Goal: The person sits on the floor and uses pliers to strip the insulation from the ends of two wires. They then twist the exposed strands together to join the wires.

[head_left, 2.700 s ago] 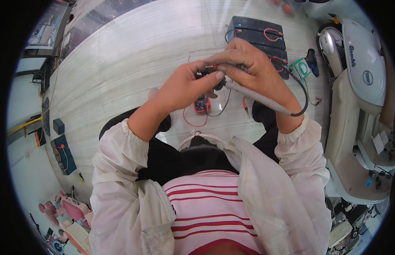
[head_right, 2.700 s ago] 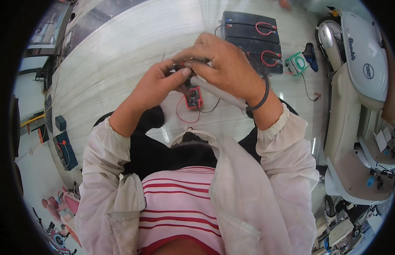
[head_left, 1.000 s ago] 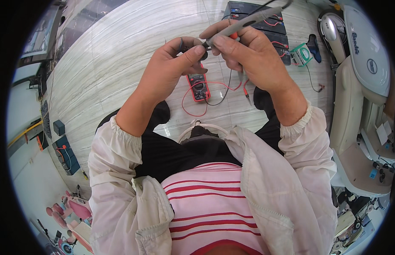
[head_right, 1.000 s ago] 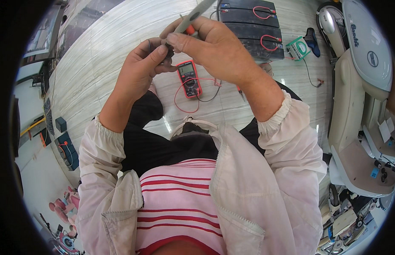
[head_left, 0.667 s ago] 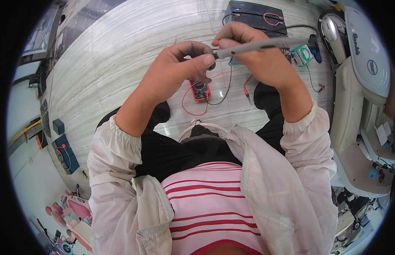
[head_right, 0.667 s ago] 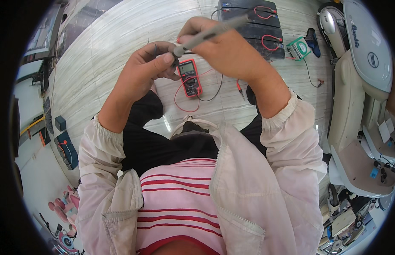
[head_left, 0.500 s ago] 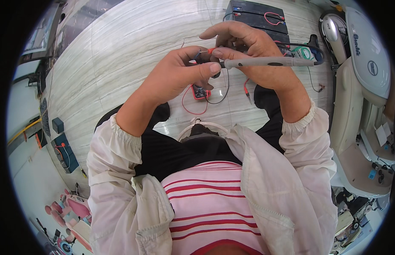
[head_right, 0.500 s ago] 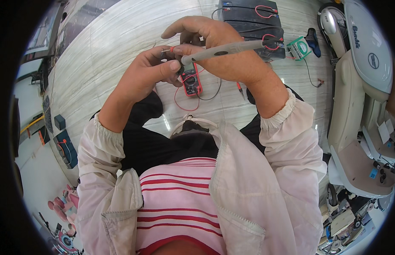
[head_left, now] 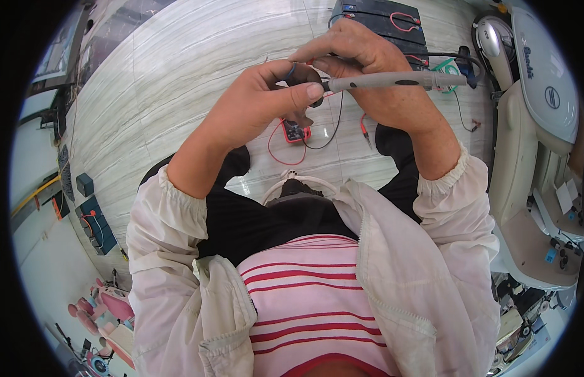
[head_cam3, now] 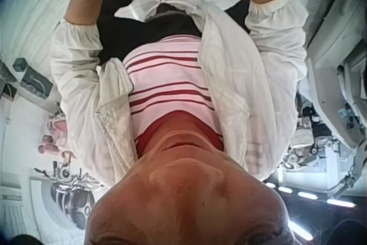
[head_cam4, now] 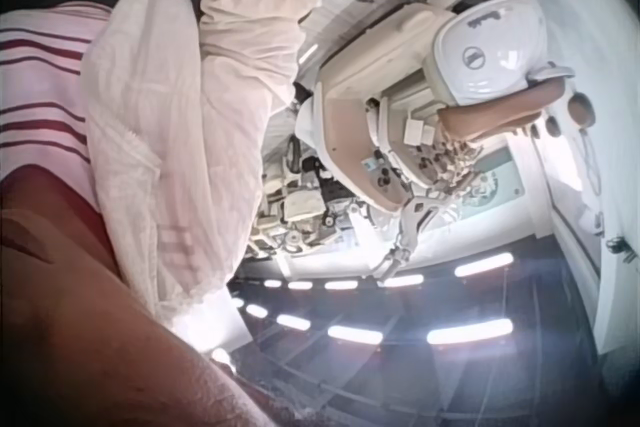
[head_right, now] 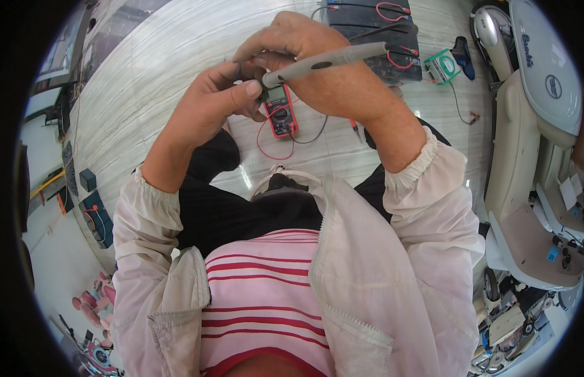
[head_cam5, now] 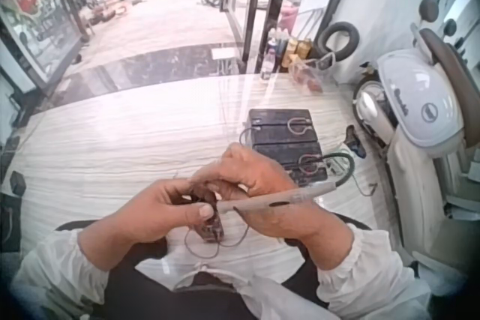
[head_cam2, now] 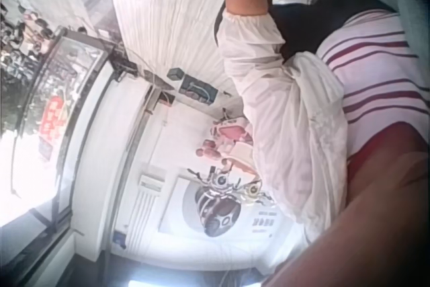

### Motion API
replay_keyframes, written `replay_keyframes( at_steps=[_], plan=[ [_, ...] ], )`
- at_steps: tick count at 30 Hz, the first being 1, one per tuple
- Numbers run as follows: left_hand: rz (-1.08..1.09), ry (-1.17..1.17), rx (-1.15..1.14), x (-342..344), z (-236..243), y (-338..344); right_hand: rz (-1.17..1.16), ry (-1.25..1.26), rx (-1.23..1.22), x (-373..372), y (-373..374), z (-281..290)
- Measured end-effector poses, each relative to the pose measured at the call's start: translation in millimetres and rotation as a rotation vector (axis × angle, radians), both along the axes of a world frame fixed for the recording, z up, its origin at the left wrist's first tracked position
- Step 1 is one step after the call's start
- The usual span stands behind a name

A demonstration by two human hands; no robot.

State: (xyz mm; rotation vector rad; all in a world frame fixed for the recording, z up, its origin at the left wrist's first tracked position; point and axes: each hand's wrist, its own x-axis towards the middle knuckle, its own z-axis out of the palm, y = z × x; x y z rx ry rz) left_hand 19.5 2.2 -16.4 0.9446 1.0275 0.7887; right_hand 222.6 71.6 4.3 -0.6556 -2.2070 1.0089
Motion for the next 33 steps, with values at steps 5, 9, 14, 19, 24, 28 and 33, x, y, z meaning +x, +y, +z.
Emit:
replay_keyframes(
  at_steps=[5, 9, 14, 19, 24, 28, 33],
  plan=[
    [0.019, 0.023, 0.017, -0.2, 0.4, 1.0, -0.013, 0.023, -0.017, -1.2, -1.4, 1.2],
    [0.027, 0.015, 0.024, -0.3, -0.1, 0.6, -0.018, 0.032, -0.021, -2.0, -1.4, -0.6],
    [0.006, 0.003, 0.031, -3.0, 0.0, 1.8, -0.022, 0.037, 0.008, -2.8, 0.2, -5.7],
    [0.001, 0.006, 0.034, -2.8, 0.4, 1.9, -0.016, 0.029, 0.034, -2.4, 0.1, -4.5],
    [-0.04, 0.02, 0.054, -9.0, 0.6, 4.3, -0.061, 0.075, -0.072, -5.7, -1.5, -8.2],
    [-0.058, 0.04, 0.081, -7.0, 1.0, 4.0, -0.086, 0.08, -0.118, -2.4, -0.6, -9.4],
    [-0.059, 0.0, 0.095, -6.4, 1.3, 2.6, 0.027, 0.044, -0.174, 3.0, 0.5, -3.5]
  ],
)
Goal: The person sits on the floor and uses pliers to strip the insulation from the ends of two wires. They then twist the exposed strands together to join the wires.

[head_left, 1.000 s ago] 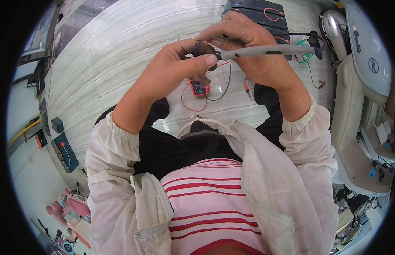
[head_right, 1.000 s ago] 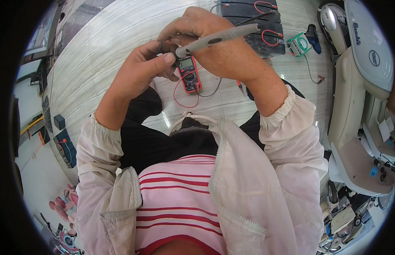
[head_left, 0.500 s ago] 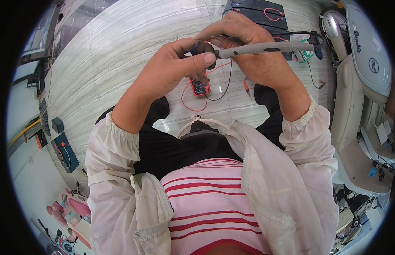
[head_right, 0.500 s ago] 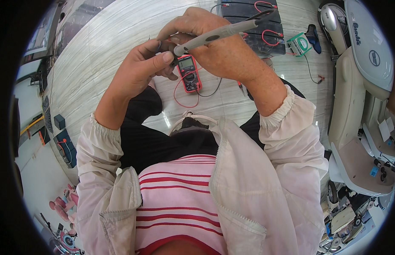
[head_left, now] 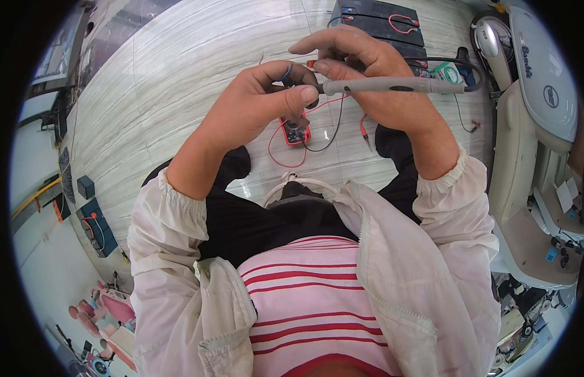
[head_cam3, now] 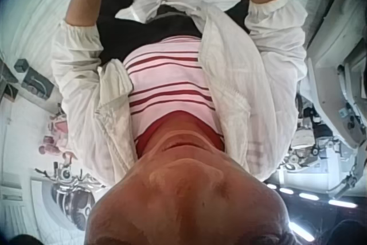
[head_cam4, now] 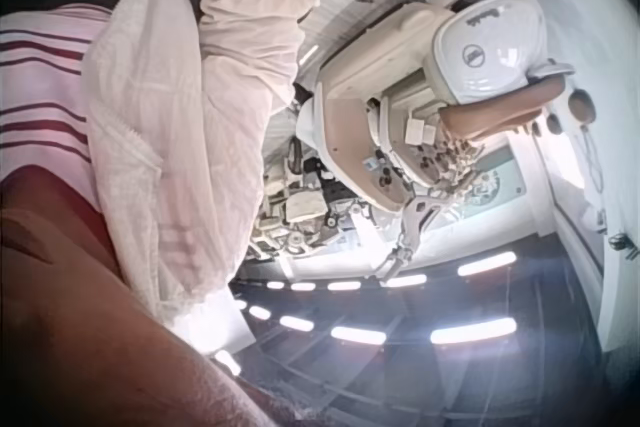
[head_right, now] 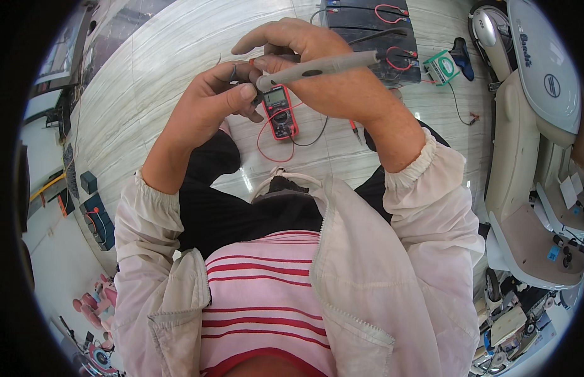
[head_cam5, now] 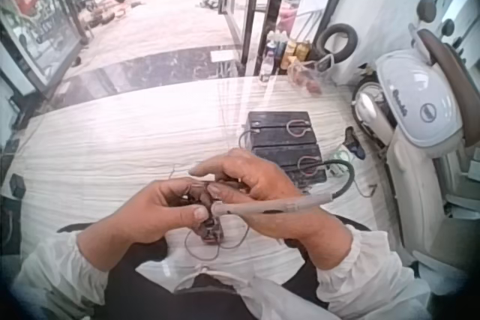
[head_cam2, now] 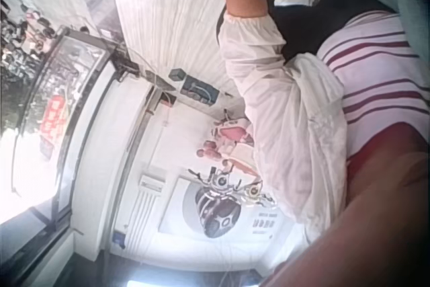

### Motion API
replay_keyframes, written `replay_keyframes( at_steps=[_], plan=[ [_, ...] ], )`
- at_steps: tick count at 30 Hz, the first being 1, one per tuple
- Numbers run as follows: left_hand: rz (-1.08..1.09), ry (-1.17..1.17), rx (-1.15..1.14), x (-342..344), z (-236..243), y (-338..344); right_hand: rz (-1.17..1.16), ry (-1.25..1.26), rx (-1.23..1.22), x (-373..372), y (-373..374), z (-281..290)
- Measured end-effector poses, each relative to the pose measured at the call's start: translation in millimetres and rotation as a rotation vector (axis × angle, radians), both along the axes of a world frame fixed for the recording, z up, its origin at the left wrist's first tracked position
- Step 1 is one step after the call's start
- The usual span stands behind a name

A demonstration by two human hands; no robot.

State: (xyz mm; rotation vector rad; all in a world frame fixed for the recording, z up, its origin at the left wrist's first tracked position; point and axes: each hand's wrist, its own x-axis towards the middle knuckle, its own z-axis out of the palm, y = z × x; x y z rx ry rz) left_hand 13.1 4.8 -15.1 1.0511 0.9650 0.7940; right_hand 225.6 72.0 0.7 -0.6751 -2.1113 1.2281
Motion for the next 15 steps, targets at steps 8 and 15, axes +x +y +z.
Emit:
replay_keyframes(
  at_steps=[8, 15],
  plan=[
    [-0.02, -0.006, -0.011, 1.7, -3.4, -1.4, 0.0, 0.042, 0.102, -3.8, -0.9, -7.9],
    [-0.026, 0.015, -0.011, 0.6, -2.3, 0.0, -0.073, -0.016, 0.208, -5.4, -2.5, -3.7]
  ],
)
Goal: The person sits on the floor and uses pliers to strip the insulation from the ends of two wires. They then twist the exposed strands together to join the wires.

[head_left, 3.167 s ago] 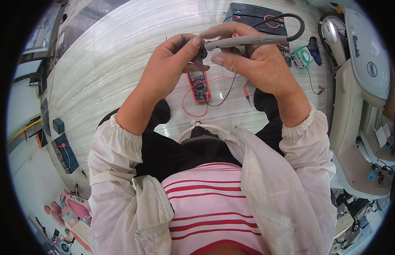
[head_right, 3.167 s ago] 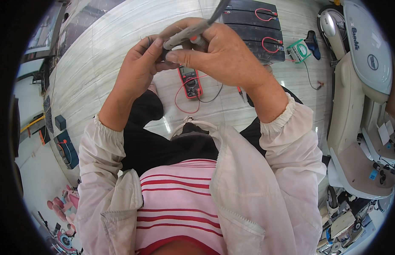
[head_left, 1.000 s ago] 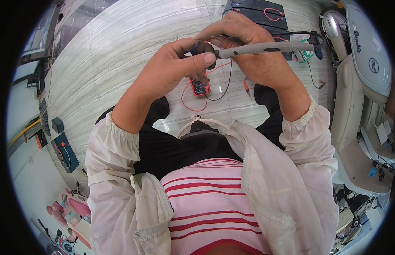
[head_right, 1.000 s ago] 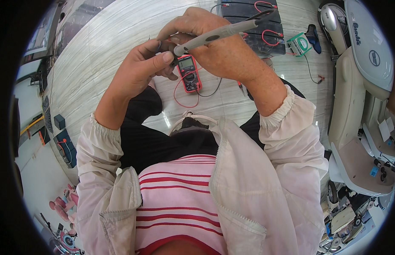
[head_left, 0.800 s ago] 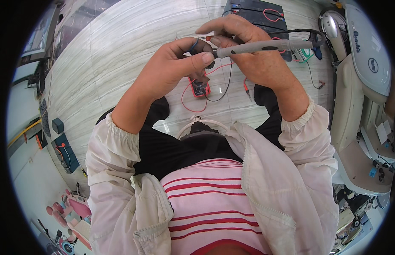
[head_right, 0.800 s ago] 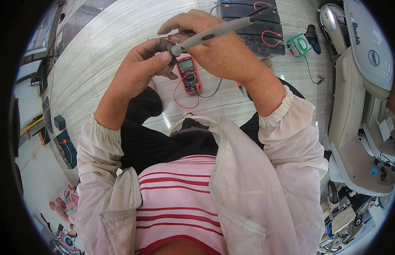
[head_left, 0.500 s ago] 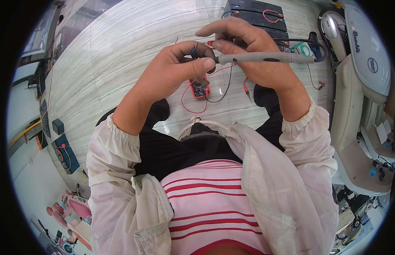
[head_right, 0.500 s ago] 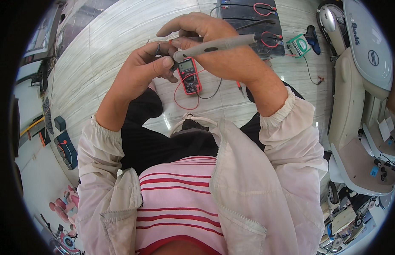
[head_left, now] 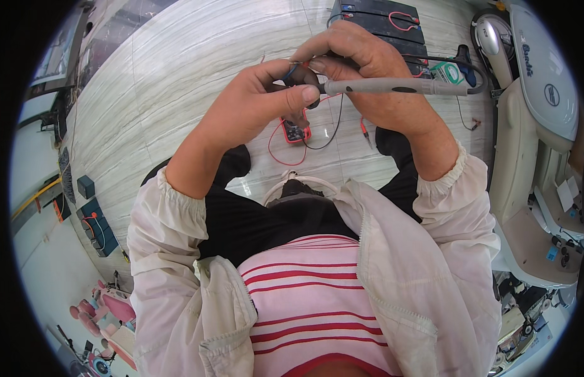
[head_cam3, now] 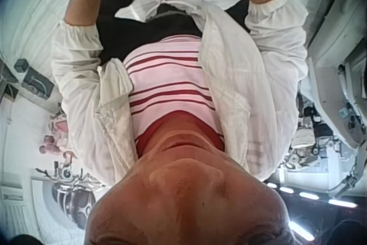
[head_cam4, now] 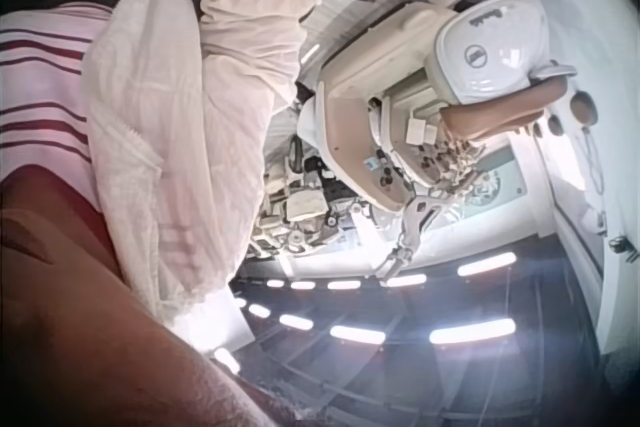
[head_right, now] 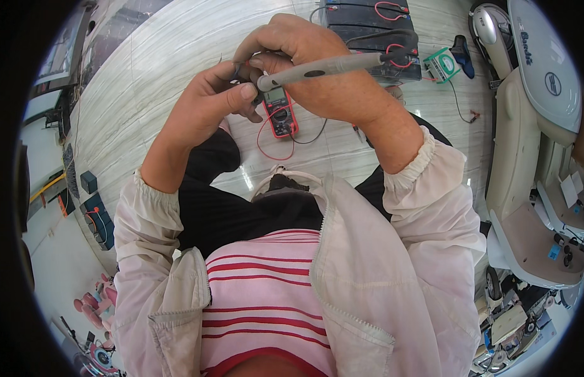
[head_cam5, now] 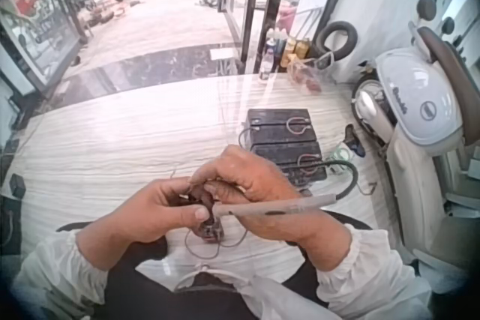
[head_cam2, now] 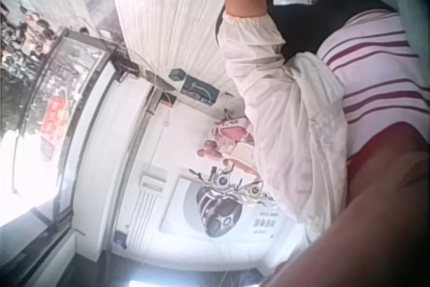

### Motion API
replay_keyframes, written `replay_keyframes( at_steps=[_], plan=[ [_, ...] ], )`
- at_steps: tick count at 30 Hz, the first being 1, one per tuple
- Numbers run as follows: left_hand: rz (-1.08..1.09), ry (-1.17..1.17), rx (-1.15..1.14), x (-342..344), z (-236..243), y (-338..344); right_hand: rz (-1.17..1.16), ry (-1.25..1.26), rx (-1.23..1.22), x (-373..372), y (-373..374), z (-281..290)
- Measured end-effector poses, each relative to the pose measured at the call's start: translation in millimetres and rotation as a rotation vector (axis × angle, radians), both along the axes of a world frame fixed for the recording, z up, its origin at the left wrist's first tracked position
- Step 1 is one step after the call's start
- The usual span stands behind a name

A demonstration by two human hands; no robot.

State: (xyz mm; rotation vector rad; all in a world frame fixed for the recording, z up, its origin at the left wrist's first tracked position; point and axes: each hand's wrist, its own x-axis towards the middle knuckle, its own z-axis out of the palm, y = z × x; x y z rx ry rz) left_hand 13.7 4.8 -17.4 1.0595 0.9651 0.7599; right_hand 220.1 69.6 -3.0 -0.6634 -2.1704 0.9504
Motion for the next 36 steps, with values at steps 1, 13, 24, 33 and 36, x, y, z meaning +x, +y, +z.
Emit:
replay_keyframes(
  at_steps=[1, 13, 24, 33, 36],
  plan=[
    [0.0, -0.001, -0.001, -0.1, -0.1, 0.2, 0.0, 0.008, -0.004, -0.4, -0.4, 0.4],
    [0.012, 0.0, -0.007, -0.5, 1.0, -0.4, -0.007, 0.024, -0.029, -2.7, -2.3, -0.4],
    [0.014, -0.027, -0.017, -2.8, 0.0, 1.2, -0.036, 0.097, -0.171, -4.1, -3.0, -3.2],
    [0.029, -0.012, -0.005, -1.0, 1.4, -1.1, 0.121, 0.045, -0.153, 0.1, -1.6, -3.7],
    [0.008, -0.002, -0.013, 0.4, -1.5, -1.9, 0.067, 0.049, -0.098, -1.0, -2.2, -3.3]
  ],
)
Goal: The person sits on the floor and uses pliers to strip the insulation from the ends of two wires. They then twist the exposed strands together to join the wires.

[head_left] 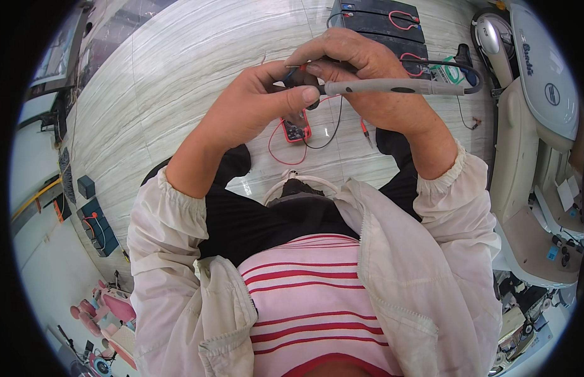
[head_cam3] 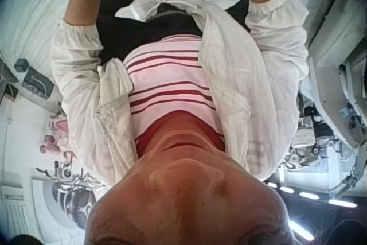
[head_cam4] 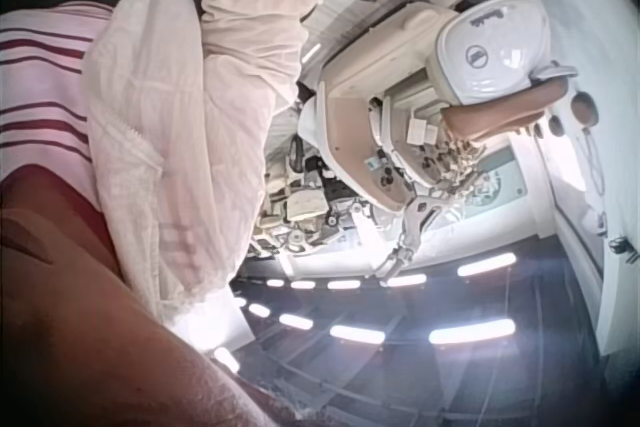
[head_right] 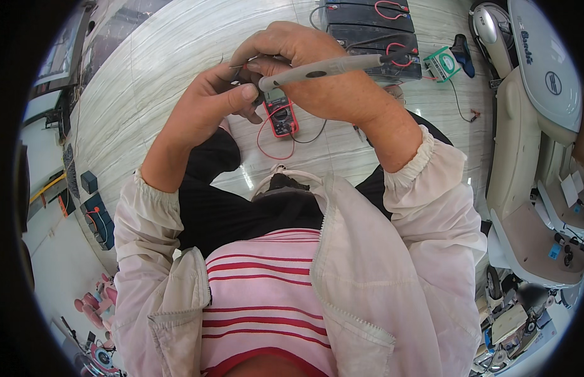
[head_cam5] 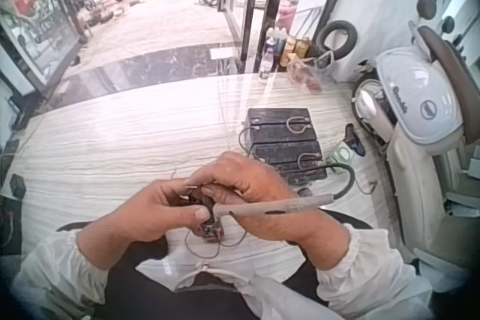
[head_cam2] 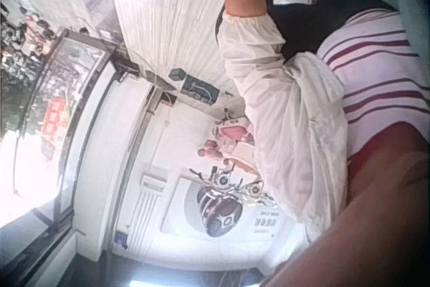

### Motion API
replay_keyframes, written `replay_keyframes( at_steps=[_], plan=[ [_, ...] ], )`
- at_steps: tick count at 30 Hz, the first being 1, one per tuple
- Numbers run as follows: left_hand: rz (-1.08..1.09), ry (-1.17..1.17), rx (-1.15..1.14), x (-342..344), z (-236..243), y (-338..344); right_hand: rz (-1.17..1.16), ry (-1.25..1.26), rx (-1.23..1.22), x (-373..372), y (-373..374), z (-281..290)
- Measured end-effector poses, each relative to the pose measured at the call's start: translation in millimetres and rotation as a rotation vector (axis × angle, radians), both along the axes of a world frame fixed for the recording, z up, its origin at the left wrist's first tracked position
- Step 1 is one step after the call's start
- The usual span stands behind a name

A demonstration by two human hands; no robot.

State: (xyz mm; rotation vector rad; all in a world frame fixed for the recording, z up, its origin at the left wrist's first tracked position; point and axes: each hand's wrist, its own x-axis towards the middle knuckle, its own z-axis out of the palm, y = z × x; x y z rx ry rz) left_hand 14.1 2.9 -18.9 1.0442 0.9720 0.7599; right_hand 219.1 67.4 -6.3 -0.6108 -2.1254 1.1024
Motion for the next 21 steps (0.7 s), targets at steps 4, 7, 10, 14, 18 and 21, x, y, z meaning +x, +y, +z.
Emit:
replay_keyframes(
  at_steps=[4, 7, 10, 14, 18, 21],
  plan=[
    [0.023, -0.029, -0.018, 1.9, 2.3, 0.7, -0.039, 0.016, 0.004, -1.1, -0.4, 1.1],
    [0.028, -0.022, -0.016, 0.9, 1.4, 1.0, -0.058, -0.001, 0.033, -2.2, -1.0, 2.0],
    [0.035, -0.019, -0.014, 1.2, 0.7, 0.8, -0.063, -0.014, 0.047, -2.8, -1.3, 3.2],
    [0.035, -0.019, -0.008, 0.8, 1.0, 1.0, -0.067, -0.022, 0.05, -3.1, -1.0, 2.3],
    [0.047, -0.028, 0.006, 2.8, 3.1, 0.9, -0.073, -0.017, 0.032, -3.1, -1.2, 2.3],
    [0.024, 0.038, 0.012, -2.5, 2.9, 2.4, -0.121, 0.035, -0.163, -6.6, -5.7, 3.1]
  ],
)
